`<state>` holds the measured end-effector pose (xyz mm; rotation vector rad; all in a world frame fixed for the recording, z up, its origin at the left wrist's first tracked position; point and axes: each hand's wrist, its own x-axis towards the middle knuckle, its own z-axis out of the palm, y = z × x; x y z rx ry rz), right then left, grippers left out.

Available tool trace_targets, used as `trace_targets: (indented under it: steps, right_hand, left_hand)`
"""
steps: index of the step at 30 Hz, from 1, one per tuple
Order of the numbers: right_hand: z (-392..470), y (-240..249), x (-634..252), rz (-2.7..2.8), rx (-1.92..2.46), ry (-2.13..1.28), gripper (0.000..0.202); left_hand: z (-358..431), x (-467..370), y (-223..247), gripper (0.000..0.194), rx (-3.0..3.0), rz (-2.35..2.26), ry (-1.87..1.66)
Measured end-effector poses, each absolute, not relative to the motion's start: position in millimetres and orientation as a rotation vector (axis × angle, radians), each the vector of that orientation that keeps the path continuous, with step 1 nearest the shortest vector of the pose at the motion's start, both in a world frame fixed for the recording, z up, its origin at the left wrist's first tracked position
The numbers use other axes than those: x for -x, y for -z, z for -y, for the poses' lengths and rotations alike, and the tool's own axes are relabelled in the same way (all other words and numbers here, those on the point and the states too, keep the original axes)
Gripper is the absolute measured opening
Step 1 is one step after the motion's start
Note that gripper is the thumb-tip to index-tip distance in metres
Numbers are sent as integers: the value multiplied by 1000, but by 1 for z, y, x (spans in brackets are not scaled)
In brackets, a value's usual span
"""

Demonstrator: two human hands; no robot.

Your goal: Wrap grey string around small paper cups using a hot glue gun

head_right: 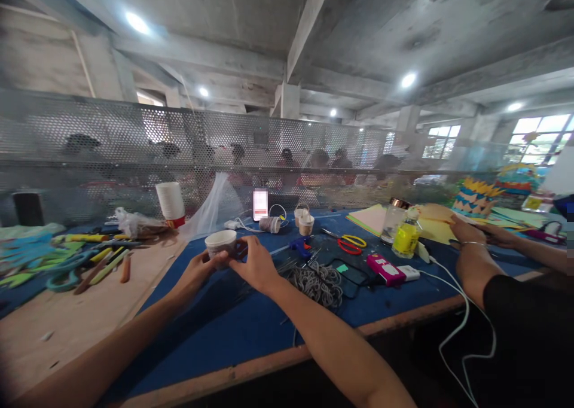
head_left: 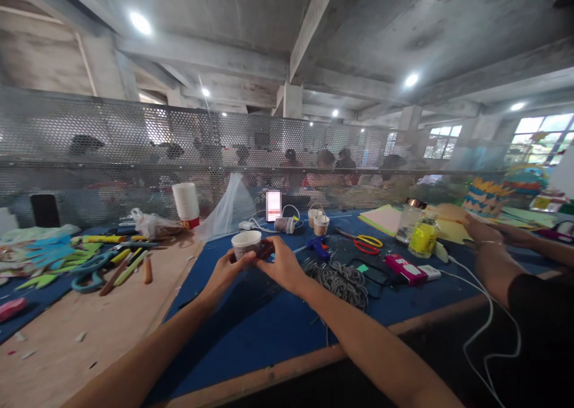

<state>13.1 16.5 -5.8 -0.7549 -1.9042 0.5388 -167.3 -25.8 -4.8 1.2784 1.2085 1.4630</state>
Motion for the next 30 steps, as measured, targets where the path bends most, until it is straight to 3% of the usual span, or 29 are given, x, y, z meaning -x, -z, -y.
trace_targets:
  steps: [10,20,30]
  right_hand:
    - [-18,6,-14,1906,769,-509,40]
    - [-15,5,-13,1945,796,-482,33]
    - [-14,0,-16,2006,774,-354,8]
  left_hand:
    - [28,166,6,66,-1203,-1103,-1481]
    - [30,160,3,73,-1192,-1075,-1503]
    - [27,163,5,72,-1204,-1090,-1506]
